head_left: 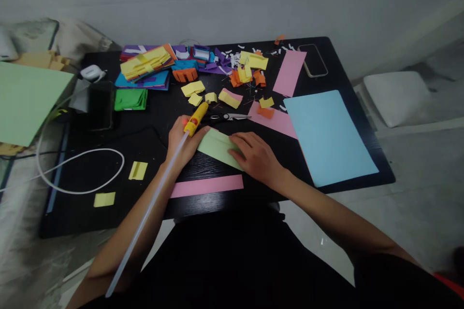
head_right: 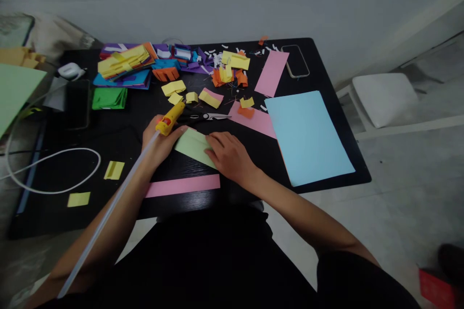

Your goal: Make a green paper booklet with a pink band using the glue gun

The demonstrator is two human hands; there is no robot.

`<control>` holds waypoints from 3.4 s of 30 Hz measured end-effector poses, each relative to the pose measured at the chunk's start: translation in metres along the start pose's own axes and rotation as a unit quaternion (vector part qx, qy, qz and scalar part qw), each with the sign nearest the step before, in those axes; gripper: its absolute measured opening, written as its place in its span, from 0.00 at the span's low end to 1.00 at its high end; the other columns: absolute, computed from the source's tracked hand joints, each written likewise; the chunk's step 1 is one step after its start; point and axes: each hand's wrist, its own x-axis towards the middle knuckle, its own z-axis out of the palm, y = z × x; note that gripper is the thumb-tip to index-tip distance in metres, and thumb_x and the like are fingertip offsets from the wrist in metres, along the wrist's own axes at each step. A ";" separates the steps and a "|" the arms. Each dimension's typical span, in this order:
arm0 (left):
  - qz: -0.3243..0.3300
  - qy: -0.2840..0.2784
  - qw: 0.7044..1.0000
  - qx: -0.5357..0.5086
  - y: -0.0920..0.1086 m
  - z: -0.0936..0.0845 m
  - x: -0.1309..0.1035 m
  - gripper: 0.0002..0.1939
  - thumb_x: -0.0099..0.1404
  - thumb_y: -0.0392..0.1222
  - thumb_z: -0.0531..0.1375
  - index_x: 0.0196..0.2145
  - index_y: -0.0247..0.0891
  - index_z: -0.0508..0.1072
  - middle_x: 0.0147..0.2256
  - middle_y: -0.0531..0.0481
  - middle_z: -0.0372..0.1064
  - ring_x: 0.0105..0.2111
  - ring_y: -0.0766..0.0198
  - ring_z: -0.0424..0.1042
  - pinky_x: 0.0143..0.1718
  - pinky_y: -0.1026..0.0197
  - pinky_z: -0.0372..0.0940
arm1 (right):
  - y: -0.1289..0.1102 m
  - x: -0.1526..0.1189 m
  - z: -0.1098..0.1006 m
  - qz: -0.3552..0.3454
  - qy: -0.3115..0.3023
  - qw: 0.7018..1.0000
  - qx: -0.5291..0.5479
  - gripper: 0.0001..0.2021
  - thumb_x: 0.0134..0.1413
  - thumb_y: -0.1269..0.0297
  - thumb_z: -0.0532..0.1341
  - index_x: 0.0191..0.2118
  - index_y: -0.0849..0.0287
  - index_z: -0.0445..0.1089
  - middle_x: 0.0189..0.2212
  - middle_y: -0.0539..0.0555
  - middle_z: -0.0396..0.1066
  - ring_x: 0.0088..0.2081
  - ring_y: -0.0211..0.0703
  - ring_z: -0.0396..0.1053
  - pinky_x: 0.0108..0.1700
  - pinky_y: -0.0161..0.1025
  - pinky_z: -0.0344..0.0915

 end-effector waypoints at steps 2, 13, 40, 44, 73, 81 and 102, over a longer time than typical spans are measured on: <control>-0.001 -0.004 1.000 -0.007 -0.002 -0.001 -0.001 0.15 0.64 0.52 0.69 0.38 0.42 0.71 0.36 0.51 0.70 0.38 0.56 0.73 0.43 0.54 0.67 | -0.001 0.013 0.007 0.001 -0.012 1.000 -0.016 0.15 0.74 0.64 0.57 0.57 0.64 0.76 0.50 0.65 0.78 0.50 0.56 0.75 0.54 0.53 0.75; 0.011 -0.016 0.999 -0.032 -0.003 -0.003 0.000 0.14 0.64 0.50 0.70 0.37 0.44 0.70 0.38 0.49 0.73 0.40 0.54 0.74 0.45 0.51 0.70 | 0.004 0.019 0.012 -0.006 -0.033 0.999 -0.032 0.16 0.76 0.63 0.54 0.52 0.61 0.79 0.46 0.61 0.82 0.45 0.51 0.78 0.48 0.48 0.76; 0.067 -0.058 0.994 -0.071 -0.003 -0.003 0.000 0.14 0.61 0.48 0.68 0.39 0.40 0.71 0.37 0.52 0.71 0.37 0.60 0.71 0.41 0.58 0.65 | 0.016 -0.002 -0.004 0.017 0.000 0.997 0.081 0.12 0.72 0.65 0.61 0.54 0.55 0.78 0.53 0.59 0.80 0.53 0.52 0.79 0.56 0.51 0.78; 0.009 -0.027 0.997 -0.073 0.002 -0.019 0.000 0.14 0.64 0.54 0.66 0.37 0.40 0.73 0.33 0.53 0.72 0.33 0.61 0.71 0.36 0.59 0.65 | 0.013 -0.002 -0.001 0.034 0.009 0.995 0.096 0.13 0.72 0.66 0.59 0.54 0.54 0.79 0.52 0.58 0.81 0.53 0.51 0.79 0.56 0.51 0.78; 0.268 -0.231 0.935 -0.042 0.030 -0.006 -0.063 0.12 0.76 0.47 0.61 0.36 0.40 0.66 0.34 0.53 0.65 0.31 0.65 0.67 0.31 0.60 0.62 | 0.038 -0.012 -0.041 0.176 -0.085 0.945 0.264 0.12 0.67 0.61 0.64 0.50 0.48 0.83 0.48 0.50 0.84 0.51 0.50 0.81 0.55 0.48 0.76; 0.272 -0.226 0.935 -0.020 0.029 0.000 -0.063 0.15 0.77 0.50 0.58 0.35 0.40 0.64 0.32 0.53 0.63 0.29 0.65 0.65 0.30 0.60 0.61 | 0.040 -0.014 -0.039 0.170 -0.085 0.943 0.273 0.12 0.67 0.62 0.63 0.51 0.47 0.82 0.50 0.49 0.83 0.52 0.50 0.80 0.58 0.50 0.76; 0.245 -0.215 0.945 -0.018 0.026 -0.008 -0.064 0.14 0.77 0.50 0.59 0.34 0.41 0.65 0.32 0.53 0.63 0.30 0.64 0.66 0.31 0.60 0.61 | 0.038 -0.016 -0.037 0.163 -0.072 0.945 0.273 0.13 0.67 0.64 0.62 0.51 0.49 0.82 0.50 0.50 0.83 0.51 0.48 0.81 0.56 0.48 0.77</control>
